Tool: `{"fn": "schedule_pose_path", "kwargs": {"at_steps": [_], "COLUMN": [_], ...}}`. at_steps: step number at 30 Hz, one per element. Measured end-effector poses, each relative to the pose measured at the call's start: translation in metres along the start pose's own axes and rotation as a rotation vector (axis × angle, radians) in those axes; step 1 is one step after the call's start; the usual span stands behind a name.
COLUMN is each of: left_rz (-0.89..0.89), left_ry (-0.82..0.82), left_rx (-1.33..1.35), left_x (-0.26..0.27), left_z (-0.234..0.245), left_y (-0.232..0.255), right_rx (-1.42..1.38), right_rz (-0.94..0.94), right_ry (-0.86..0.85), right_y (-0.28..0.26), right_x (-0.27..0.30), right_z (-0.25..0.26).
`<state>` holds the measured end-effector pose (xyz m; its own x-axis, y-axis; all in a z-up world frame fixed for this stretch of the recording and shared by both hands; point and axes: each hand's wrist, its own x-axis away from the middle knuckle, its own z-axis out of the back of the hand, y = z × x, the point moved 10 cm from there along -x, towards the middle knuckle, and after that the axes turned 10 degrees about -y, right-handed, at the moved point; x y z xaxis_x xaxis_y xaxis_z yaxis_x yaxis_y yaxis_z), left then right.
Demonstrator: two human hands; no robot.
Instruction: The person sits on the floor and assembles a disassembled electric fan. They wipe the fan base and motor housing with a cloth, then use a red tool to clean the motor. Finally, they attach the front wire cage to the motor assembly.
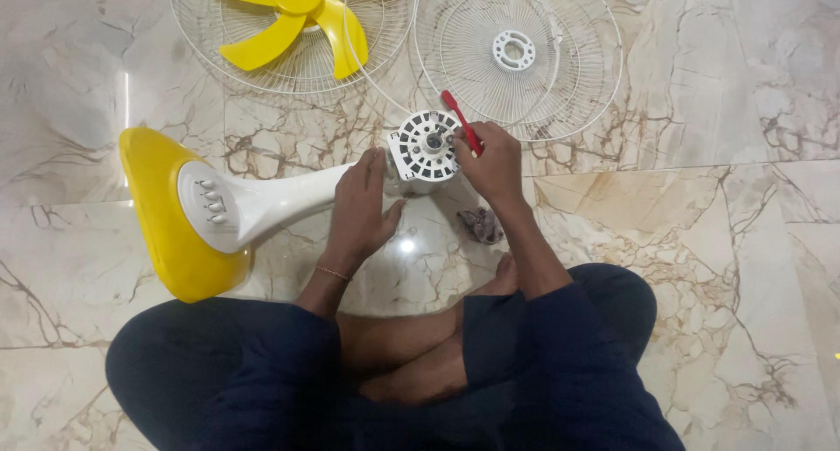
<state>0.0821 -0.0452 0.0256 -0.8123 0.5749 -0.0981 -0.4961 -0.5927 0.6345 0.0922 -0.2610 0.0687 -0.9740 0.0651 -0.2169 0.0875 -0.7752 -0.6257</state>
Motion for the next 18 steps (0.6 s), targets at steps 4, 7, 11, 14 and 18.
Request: {"fn": "schedule_pose_path", "kwargs": {"at_steps": [4, 7, 11, 14, 18], "left_rz": [0.014, 0.02, 0.009, 0.011, 0.027], "left_ry": [-0.014, -0.007, 0.022, 0.024, 0.004], "left_rx": [0.004, 0.002, -0.012, -0.006, -0.009], "left_x": [-0.003, -0.003, -0.003, -0.002, -0.003], "left_z": [-0.001, -0.002, 0.0, -0.001, -0.003], "left_y": [-0.003, -0.004, -0.004, -0.004, -0.006], "right_rx": [0.072, 0.139, 0.214, 0.252, 0.31], "right_rz": [0.038, 0.03, 0.014, 0.014, 0.017], "right_ry": [0.037, 0.031, -0.003, -0.014, -0.07], "right_y": [-0.015, -0.022, -0.027, -0.03, -0.027], "right_x": [0.002, 0.001, -0.003, -0.001, -0.005], "right_z": [0.004, 0.004, -0.001, -0.005, -0.009]}}
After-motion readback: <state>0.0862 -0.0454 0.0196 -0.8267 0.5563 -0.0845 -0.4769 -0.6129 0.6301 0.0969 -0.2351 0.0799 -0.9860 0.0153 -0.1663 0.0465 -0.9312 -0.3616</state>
